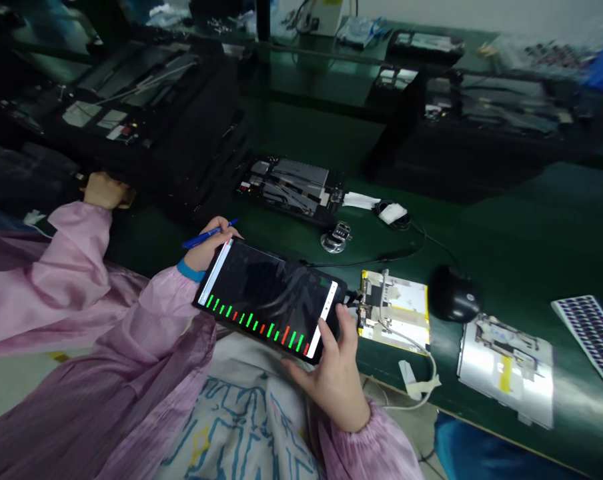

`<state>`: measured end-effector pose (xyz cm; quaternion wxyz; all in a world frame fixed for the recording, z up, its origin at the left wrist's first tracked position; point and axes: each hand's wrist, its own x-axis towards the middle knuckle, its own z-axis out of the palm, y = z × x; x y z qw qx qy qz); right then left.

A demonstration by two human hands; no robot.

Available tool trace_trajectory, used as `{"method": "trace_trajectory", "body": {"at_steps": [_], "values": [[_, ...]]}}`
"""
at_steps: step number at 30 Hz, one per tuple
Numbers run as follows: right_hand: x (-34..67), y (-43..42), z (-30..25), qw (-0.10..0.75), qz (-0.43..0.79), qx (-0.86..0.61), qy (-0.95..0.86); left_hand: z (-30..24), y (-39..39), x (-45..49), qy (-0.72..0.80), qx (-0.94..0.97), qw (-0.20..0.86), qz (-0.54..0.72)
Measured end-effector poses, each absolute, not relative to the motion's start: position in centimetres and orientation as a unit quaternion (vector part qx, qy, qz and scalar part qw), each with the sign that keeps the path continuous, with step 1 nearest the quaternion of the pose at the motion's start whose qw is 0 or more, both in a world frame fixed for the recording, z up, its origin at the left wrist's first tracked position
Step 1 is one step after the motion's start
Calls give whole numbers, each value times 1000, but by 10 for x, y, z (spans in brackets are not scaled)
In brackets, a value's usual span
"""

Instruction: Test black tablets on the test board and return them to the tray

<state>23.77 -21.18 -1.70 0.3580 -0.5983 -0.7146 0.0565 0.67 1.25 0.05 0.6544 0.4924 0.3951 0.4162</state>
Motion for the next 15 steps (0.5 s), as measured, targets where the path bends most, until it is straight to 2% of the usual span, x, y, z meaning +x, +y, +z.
{"method": "trace_trajectory", "body": {"at_steps": [7, 15], "values": [[244, -214, -46, 423, 46, -589, -687, 5, 11, 7, 393, 444, 682, 428], [243, -211, -54, 481, 3, -565, -670, 3, 5, 7, 359, 406, 702, 463]]}}
